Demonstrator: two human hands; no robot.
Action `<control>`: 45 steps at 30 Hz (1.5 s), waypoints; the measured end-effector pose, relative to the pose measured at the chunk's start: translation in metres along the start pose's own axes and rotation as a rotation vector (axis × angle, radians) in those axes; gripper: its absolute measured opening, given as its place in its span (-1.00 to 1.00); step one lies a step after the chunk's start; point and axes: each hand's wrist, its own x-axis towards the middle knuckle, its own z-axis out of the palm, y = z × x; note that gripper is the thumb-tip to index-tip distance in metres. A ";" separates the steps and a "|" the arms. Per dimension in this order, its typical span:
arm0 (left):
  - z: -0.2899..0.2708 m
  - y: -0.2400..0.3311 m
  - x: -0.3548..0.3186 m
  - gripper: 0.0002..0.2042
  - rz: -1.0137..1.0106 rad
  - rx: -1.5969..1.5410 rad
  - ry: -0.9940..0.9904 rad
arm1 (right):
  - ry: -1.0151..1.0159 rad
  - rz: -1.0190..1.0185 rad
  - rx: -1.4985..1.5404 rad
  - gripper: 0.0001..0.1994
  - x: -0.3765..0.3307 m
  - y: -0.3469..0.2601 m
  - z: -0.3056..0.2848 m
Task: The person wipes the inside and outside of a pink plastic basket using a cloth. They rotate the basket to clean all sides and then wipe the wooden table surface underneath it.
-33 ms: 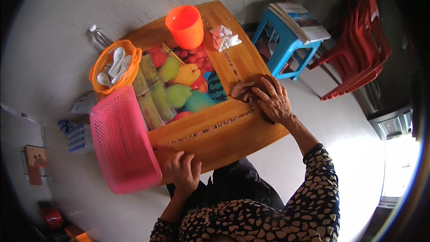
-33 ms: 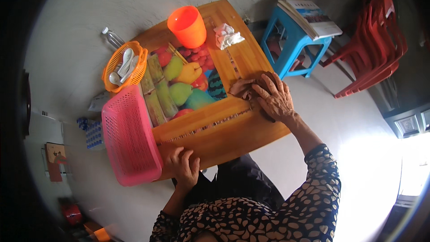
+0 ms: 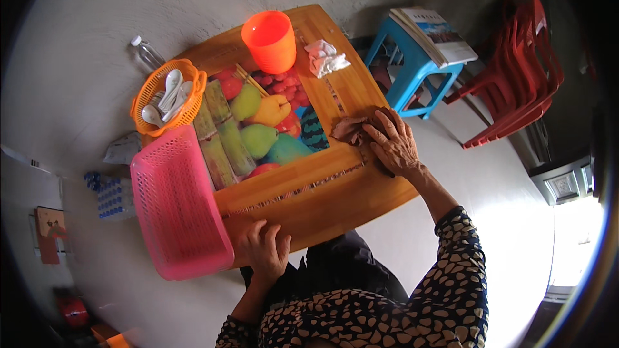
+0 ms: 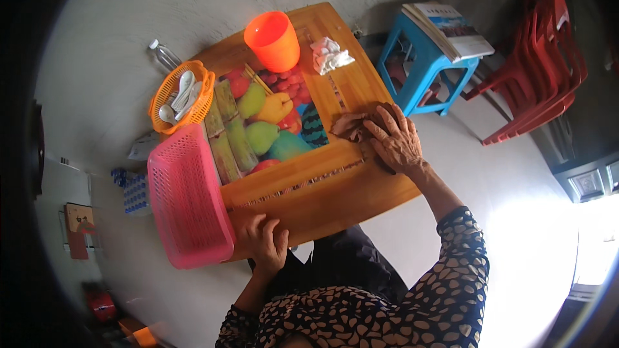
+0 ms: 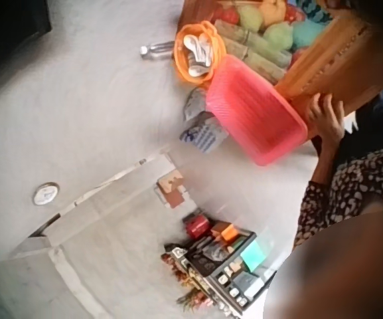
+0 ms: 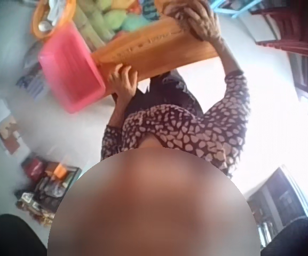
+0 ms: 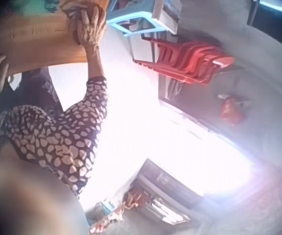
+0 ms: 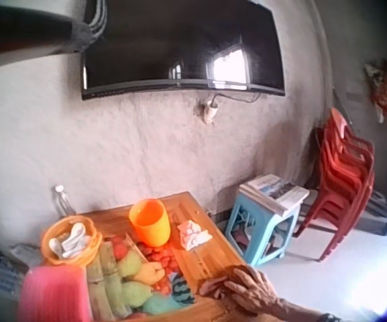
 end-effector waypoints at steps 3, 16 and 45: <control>0.002 0.000 0.000 -0.66 -0.002 0.022 0.003 | 0.056 0.011 -0.017 -0.58 0.033 0.006 0.013; 0.002 -0.001 -0.003 -0.70 -0.015 0.004 -0.022 | 0.239 0.143 0.117 -0.43 0.163 -0.006 0.021; 0.075 -0.066 0.368 0.05 -0.809 -1.547 -0.104 | 0.020 0.516 1.978 -0.81 0.305 -0.034 0.089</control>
